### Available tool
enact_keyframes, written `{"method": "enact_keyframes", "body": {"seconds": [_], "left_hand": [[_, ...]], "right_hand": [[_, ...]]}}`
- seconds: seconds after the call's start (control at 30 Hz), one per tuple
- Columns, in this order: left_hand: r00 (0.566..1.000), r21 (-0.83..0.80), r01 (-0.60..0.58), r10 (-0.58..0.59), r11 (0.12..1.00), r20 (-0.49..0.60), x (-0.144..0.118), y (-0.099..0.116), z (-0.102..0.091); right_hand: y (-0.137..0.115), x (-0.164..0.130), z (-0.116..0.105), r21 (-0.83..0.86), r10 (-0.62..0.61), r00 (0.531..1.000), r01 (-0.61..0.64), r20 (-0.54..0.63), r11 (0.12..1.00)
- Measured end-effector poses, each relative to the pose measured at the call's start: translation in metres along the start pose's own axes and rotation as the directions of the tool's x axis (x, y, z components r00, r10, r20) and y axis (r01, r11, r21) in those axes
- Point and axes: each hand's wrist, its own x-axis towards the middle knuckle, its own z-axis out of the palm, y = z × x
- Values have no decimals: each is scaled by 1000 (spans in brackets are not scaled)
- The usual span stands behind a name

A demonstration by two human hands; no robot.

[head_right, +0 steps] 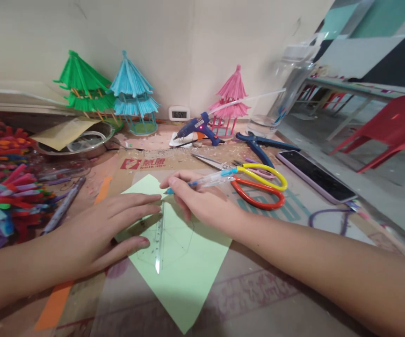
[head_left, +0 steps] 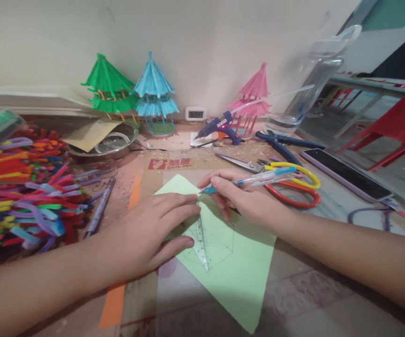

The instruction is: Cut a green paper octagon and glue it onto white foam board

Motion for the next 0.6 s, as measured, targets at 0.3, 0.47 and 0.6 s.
{"method": "enact_keyframes", "body": {"seconds": [0.3,0.47,0.6], "left_hand": [[996,12,-70,70,997,-60,-6,-1,6],[985,18,-165,166,986,-50,-7,-3,5],[984,10,-163,163,987,-66,-3,-1,1]], "right_hand": [[-2,1,0,8,44,999,-44,3,999],[-2,1,0,-11,41,999,-41,14,999],[-1,1,-1,-16,21,1000,-21,8,1000]]}}
